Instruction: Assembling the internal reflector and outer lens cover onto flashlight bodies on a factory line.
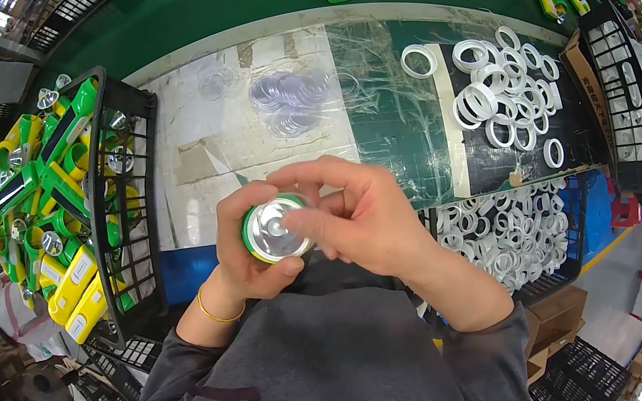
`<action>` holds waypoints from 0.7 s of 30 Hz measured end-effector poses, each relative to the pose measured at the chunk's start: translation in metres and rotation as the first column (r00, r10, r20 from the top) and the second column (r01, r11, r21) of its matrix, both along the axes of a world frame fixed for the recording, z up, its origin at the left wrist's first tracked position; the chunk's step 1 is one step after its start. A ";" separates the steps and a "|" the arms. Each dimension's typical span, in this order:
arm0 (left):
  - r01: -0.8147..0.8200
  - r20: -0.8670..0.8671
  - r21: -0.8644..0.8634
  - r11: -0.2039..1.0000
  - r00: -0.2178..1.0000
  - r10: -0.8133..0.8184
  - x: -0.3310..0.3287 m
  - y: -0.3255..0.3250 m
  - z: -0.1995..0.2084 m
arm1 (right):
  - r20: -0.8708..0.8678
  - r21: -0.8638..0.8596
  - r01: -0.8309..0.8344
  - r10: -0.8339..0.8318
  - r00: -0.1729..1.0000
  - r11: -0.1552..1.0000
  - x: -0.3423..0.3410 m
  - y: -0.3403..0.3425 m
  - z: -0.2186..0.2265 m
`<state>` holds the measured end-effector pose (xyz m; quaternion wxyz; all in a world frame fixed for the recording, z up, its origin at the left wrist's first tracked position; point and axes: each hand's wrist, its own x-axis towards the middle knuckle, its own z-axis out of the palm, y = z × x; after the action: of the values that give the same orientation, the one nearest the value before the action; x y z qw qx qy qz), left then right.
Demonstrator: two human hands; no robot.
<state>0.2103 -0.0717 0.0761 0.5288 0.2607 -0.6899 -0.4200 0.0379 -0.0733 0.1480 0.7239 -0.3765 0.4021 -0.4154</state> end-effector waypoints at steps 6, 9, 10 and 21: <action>0.032 0.030 0.006 0.999 0.999 -0.032 0.003 0.000 0.000 | -0.074 -0.046 -0.061 0.057 0.996 0.997 0.000 0.000 0.003; 0.043 0.042 -0.032 0.999 0.998 -0.042 0.001 -0.003 0.002 | -0.113 -0.016 -0.082 0.079 0.990 0.997 -0.002 0.000 0.003; 0.054 0.050 -0.044 0.998 0.997 -0.052 0.001 -0.005 0.003 | -0.118 -0.021 -0.082 0.079 0.990 0.996 -0.002 0.000 0.000; 0.154 0.080 -0.109 0.982 0.986 -0.146 0.010 -0.011 0.004 | -0.711 -0.501 -0.019 -0.399 0.580 0.865 -0.068 -0.083 -0.052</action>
<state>0.2206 -0.0831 0.0805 0.4846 0.1920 -0.7491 -0.4088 -0.0301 -0.1566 0.0964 0.3072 -0.6328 0.6109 -0.3632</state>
